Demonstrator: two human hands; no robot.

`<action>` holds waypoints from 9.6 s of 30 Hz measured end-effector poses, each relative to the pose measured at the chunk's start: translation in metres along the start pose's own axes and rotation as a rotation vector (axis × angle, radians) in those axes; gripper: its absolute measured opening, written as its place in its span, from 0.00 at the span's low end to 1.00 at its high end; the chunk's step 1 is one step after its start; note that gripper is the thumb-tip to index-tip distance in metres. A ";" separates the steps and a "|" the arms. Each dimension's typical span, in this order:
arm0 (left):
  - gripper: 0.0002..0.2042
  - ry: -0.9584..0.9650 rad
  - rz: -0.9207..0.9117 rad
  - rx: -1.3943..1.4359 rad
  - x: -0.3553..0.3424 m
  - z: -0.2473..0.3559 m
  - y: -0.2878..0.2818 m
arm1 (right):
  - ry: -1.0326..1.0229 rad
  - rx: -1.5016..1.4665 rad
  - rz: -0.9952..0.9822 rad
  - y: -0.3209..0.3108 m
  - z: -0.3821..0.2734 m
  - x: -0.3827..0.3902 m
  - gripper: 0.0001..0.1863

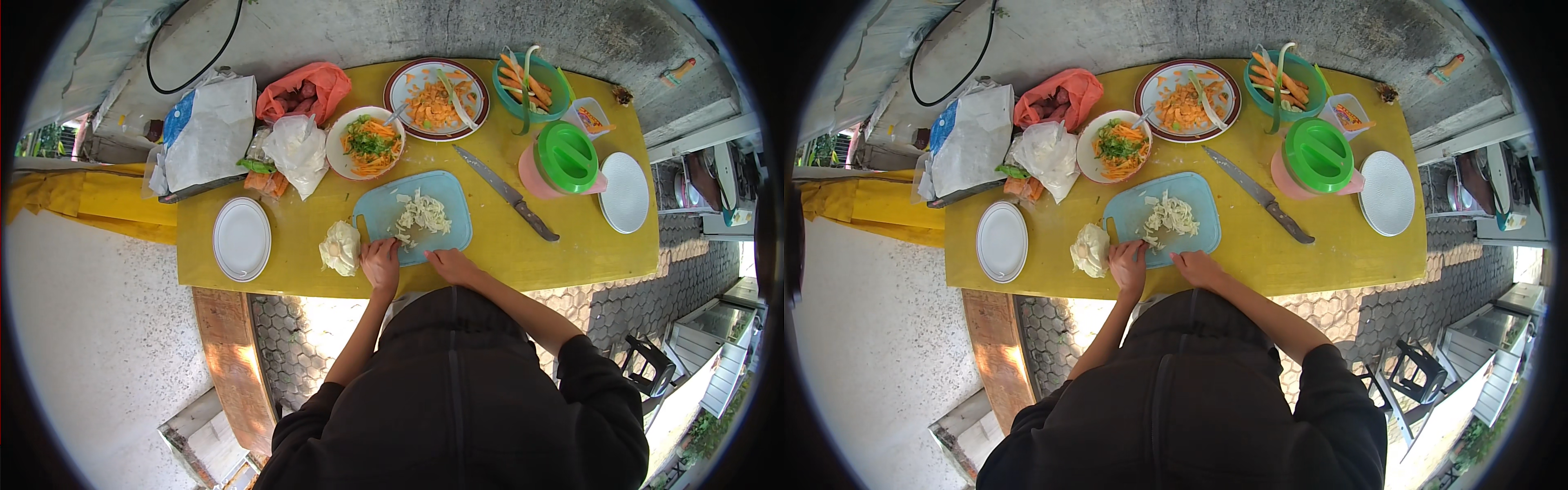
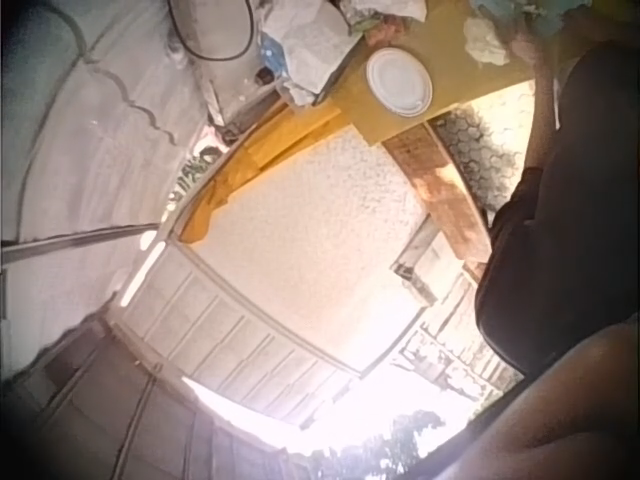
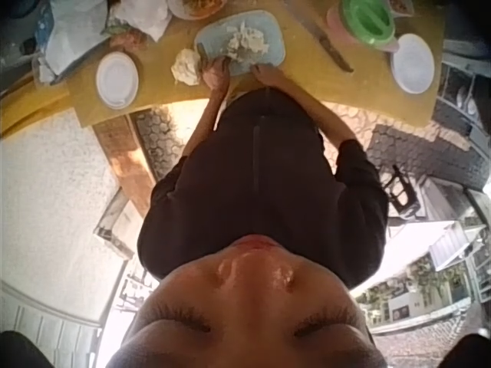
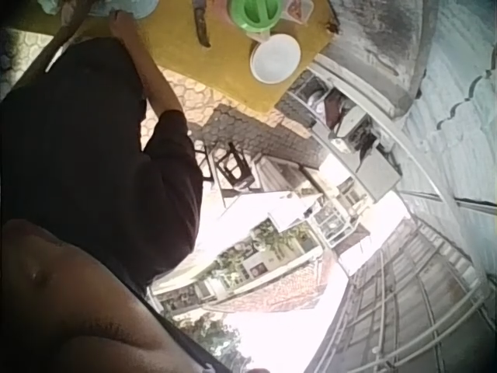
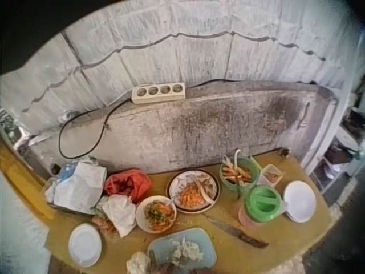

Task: The recorder prepares various vegetables including chopping greens and slicing cabbage at an outdoor table.

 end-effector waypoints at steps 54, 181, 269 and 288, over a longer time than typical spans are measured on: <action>0.43 -0.219 -0.412 0.102 -0.022 -0.082 -0.044 | -0.009 0.027 0.271 -0.054 -0.006 0.044 0.23; 0.37 0.010 -0.346 0.247 -0.016 -0.006 -0.022 | -0.097 -0.202 0.183 -0.019 -0.004 0.008 0.26; 0.41 -0.502 -0.317 0.304 -0.001 -0.031 0.007 | -0.114 -0.165 0.031 0.008 -0.036 -0.010 0.28; 0.26 -0.719 -0.339 1.404 0.000 -0.060 0.008 | -0.019 -0.098 0.057 0.001 0.011 -0.013 0.27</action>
Point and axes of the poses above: each hand's wrist, its own x-axis away from the middle knuckle, its own y-axis out of the palm, z = x × y, the point moved 9 cm from there along -x, towards the middle knuckle, and after that the axes turned 10 degrees about -z, right-handed, at the moved point
